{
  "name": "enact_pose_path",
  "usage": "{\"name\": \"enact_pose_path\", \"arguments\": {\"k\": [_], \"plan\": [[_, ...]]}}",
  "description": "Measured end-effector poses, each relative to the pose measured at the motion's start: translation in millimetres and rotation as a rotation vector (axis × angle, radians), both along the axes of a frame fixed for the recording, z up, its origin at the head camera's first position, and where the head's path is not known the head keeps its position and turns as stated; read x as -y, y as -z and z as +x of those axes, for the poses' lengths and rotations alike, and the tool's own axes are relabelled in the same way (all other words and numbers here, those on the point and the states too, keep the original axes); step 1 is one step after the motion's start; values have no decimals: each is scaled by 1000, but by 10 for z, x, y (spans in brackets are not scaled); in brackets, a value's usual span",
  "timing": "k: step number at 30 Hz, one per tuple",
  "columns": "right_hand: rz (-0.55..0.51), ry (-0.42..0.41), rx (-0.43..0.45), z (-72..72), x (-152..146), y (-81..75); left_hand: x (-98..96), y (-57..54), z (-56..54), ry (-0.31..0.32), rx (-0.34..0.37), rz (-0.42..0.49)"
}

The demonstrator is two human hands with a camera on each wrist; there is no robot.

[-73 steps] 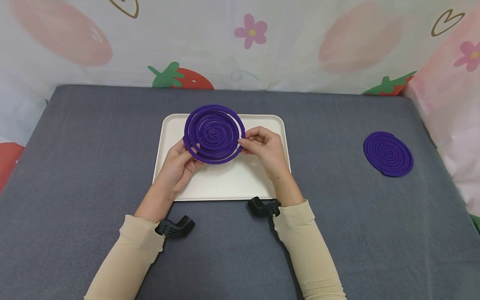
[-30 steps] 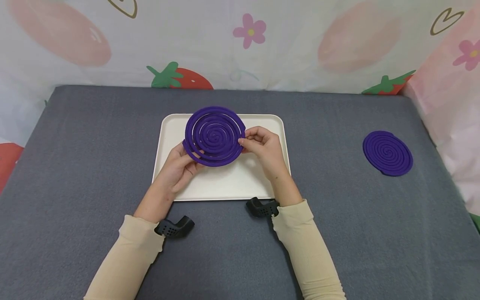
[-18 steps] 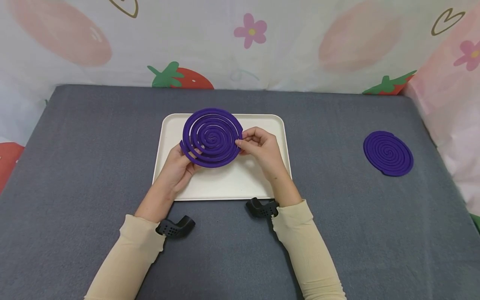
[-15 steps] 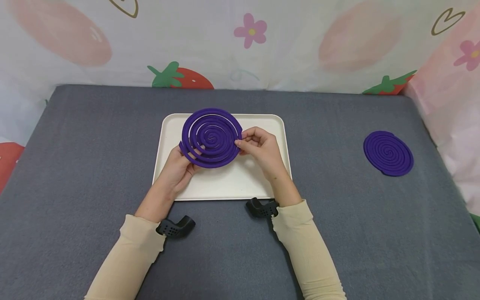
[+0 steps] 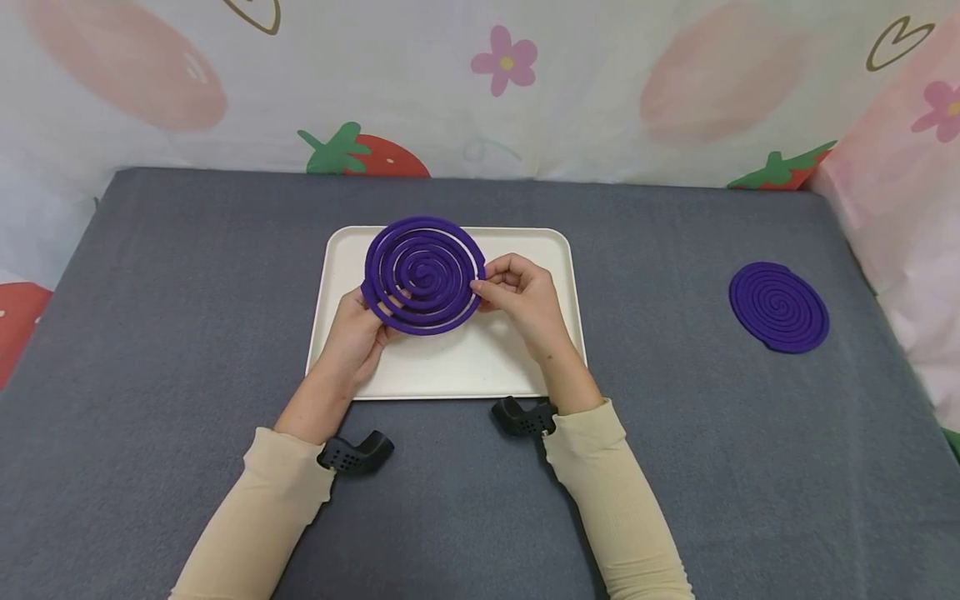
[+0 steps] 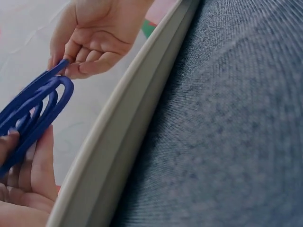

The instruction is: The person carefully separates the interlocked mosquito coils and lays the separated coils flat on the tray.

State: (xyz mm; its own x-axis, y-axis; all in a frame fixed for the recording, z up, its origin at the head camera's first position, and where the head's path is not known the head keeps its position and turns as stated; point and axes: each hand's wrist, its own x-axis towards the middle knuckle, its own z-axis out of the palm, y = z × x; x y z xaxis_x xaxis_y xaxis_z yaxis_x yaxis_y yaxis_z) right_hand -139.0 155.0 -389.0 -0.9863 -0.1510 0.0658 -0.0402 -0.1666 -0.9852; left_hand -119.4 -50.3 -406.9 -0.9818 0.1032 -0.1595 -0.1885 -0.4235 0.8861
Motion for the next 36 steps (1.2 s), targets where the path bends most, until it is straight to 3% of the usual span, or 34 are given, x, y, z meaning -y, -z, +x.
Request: {"name": "enact_pose_path", "arguments": {"k": [9, 24, 29, 36], "plan": [[6, -10, 53, 12, -6, -14, 7, -17, 11, 50, -1, 27], [5, -9, 27, 12, -2, -12, -2, 8, -12, -2, 35, -15], [-5, -9, 7, 17, -1, -17, 10, 13, -11, 31, 41, 5], [-41, 6, -23, 19, -8, -19, 31, 19, -8, 87, 55, 101]]}}
